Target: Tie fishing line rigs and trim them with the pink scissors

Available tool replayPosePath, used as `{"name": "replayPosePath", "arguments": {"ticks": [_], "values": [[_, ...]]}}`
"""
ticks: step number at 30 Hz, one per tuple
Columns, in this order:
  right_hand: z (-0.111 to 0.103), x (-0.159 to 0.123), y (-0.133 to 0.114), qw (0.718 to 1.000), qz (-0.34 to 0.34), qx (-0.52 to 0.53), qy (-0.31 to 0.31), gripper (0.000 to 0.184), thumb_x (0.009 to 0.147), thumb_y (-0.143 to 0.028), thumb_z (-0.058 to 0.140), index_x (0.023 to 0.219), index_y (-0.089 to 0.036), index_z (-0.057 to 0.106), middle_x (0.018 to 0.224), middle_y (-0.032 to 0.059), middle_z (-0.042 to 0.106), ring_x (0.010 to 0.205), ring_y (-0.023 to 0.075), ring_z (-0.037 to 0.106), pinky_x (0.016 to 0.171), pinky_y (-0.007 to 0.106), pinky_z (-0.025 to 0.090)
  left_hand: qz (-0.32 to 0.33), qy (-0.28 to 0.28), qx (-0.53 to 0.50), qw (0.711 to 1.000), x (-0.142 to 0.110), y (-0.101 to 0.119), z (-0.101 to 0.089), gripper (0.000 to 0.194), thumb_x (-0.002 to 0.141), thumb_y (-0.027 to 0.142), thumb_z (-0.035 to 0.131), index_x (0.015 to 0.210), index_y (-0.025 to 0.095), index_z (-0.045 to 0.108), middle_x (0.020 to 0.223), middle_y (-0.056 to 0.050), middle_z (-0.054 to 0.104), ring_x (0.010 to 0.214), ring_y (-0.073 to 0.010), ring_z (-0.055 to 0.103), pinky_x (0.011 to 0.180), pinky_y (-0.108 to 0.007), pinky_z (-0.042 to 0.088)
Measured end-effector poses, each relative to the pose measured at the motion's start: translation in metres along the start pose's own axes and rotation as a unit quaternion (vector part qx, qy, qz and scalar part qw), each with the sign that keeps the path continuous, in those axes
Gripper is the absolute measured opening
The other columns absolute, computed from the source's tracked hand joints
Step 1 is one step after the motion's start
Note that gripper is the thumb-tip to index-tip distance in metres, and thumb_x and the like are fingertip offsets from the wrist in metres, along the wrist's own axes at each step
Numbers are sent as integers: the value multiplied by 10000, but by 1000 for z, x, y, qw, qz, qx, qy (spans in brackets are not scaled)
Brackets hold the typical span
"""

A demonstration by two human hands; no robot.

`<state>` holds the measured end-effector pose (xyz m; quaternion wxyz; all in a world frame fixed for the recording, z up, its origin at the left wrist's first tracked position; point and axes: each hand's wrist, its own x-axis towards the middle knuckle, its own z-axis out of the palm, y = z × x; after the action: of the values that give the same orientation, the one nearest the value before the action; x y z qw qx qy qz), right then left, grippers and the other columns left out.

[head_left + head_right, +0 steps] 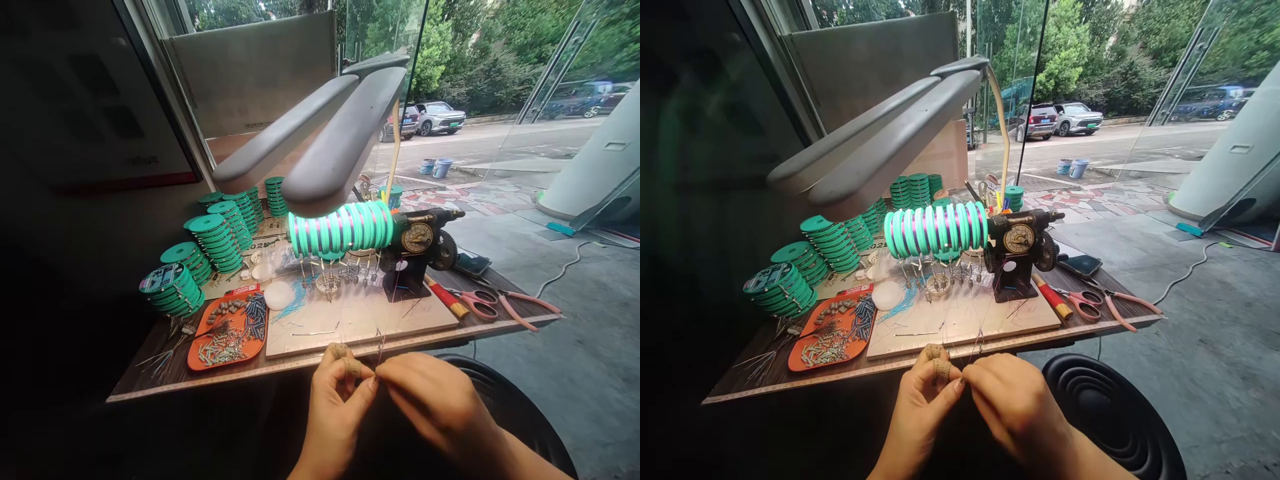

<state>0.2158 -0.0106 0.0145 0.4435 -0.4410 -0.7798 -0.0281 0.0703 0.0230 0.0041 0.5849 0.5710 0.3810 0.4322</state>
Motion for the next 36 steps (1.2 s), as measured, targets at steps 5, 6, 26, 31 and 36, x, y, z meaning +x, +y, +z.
{"name": "replayPosePath", "arguments": {"ticks": [5, 6, 26, 31, 36], "values": [[2, -3, 0, 943, 277, 174, -66, 67, 772, -220, 585, 797, -196, 643, 738, 5, 680, 671, 146, 636, 607, 205, 513, 9, 4, 17, 1000, -1, -2, -1, 129, 718, 272, 645, 636, 172, 644, 702, 0, 439, 705, -152, 428, 655, -260, 340], [3, -4, 0, 930, 305, 193, -68, 90, 782, -251, 578, 761, -196, 646, 714, 1, 672, 665, 146, 628, 605, 206, 506, 9, 5, 16, 1000, 0, -2, -1, 127, 715, 270, 647, 634, 172, 640, 699, 2, 435, 700, -150, 423, 647, -258, 336], [-2, 10, 6, 876, 348, 306, -133, 158, 792, -248, 553, 690, -166, 642, 668, 5, 639, 659, 143, 567, 628, 226, 415, -101, -44, -78, 991, 2, -9, -4, 197, 552, 37, 492, 656, 161, 604, 711, 25, 397, 590, -87, 336, 490, -217, 245], [-4, 13, 5, 889, 328, 282, -150, 164, 801, -252, 550, 700, -172, 652, 680, 9, 658, 664, 151, 585, 632, 233, 415, -105, -45, -85, 990, 1, -10, -4, 202, 549, 27, 490, 662, 157, 597, 705, 28, 401, 565, -73, 329, 486, -216, 244], [-5, 17, 7, 914, 276, 228, -192, 129, 795, -184, 560, 720, -181, 665, 698, -6, 668, 663, 135, 598, 643, 223, 409, -108, -45, -100, 988, 1, -10, -5, 197, 552, 11, 494, 656, 152, 585, 689, 33, 404, 553, -65, 325, 481, -210, 243]]}}
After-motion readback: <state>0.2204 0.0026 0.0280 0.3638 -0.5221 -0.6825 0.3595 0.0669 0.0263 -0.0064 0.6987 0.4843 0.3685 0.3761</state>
